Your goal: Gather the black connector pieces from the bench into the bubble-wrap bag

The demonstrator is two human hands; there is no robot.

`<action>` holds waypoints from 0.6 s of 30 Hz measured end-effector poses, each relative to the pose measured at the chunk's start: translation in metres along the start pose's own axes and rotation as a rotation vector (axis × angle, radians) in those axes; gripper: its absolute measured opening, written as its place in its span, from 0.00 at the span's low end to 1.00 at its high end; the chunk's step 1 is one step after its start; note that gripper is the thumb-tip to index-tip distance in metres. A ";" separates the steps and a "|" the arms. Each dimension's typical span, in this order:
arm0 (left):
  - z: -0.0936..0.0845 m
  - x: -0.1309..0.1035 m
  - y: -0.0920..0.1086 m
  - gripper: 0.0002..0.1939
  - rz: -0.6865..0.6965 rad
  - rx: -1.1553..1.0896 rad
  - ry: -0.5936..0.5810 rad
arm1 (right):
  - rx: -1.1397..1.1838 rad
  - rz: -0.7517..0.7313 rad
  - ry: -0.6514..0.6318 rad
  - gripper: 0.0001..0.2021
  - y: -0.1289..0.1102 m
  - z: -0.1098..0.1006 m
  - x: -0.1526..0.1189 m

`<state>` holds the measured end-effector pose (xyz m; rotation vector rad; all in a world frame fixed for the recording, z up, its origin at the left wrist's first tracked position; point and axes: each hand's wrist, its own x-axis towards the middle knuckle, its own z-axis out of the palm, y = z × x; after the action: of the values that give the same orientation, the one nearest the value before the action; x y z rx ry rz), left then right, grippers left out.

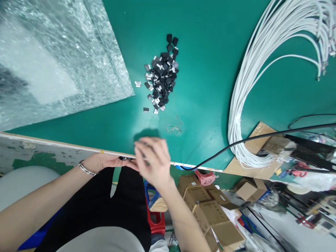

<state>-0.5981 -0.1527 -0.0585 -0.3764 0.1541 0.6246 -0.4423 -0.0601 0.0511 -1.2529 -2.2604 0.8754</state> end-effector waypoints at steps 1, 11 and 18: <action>0.003 0.001 0.002 0.19 -0.038 0.055 -0.004 | -0.093 0.017 0.079 0.11 0.008 -0.003 0.015; 0.017 0.002 0.008 0.24 -0.063 0.203 0.015 | -0.119 0.079 0.109 0.11 0.027 0.001 0.045; 0.019 0.005 0.010 0.23 -0.066 0.157 0.034 | 0.011 0.206 0.165 0.11 0.013 -0.011 0.014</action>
<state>-0.5992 -0.1354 -0.0457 -0.2395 0.2213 0.5367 -0.4353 -0.0392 0.0507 -1.5141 -2.0229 0.8206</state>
